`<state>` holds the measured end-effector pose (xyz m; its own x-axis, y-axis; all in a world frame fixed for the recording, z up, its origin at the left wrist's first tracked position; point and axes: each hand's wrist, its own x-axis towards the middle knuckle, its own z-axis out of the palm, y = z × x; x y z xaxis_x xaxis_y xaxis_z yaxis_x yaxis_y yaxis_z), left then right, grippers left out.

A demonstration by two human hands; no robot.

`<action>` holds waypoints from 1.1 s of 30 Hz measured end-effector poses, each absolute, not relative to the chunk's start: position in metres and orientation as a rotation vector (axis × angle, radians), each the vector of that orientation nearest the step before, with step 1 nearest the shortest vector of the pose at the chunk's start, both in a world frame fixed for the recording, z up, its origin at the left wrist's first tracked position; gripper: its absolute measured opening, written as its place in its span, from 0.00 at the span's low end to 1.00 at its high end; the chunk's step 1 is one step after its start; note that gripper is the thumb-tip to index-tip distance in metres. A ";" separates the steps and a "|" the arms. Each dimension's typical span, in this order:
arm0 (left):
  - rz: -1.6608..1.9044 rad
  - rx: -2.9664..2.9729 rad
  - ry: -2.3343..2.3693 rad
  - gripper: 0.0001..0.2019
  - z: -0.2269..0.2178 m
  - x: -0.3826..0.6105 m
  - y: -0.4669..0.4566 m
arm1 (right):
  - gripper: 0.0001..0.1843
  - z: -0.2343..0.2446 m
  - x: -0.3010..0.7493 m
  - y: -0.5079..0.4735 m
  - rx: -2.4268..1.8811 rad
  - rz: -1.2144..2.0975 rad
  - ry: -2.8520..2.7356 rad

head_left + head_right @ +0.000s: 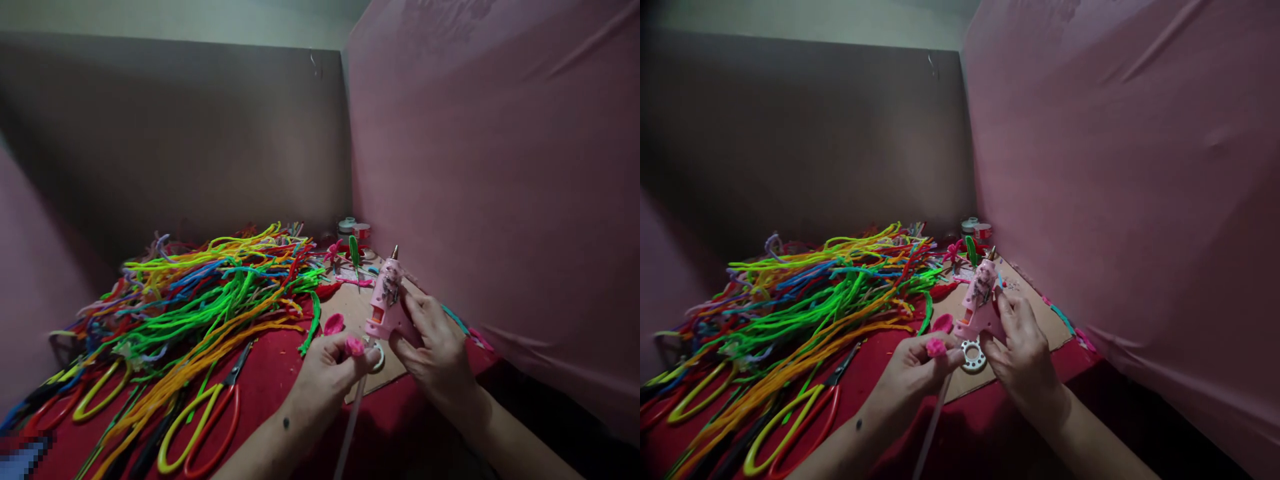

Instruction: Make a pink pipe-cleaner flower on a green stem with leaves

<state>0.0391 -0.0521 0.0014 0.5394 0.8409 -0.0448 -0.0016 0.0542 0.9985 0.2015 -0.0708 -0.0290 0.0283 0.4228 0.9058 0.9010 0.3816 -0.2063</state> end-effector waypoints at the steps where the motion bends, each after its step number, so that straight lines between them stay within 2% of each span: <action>1: 0.747 1.366 0.802 0.16 0.001 0.039 -0.052 | 0.29 -0.030 0.201 -0.071 -1.219 -0.576 -1.579; 8: 0.702 1.373 0.738 0.19 -0.002 0.037 -0.056 | 0.28 -0.048 0.200 -0.070 -1.350 -0.631 -1.567; 18: 0.722 1.326 0.737 0.24 -0.002 0.038 -0.064 | 0.33 -0.057 0.192 -0.074 -1.360 -0.739 -1.519; 22: 0.724 1.315 0.731 0.23 -0.002 0.039 -0.063 | 0.29 -0.052 0.190 -0.073 -1.332 -0.699 -1.506; 28: 0.707 1.038 0.636 0.11 0.007 0.034 -0.047 | 0.13 -0.014 0.203 -0.062 -1.231 -0.331 -1.560; 33: 0.863 0.954 0.655 0.07 0.016 0.027 -0.032 | 0.12 0.008 0.219 -0.053 -1.250 0.480 -1.497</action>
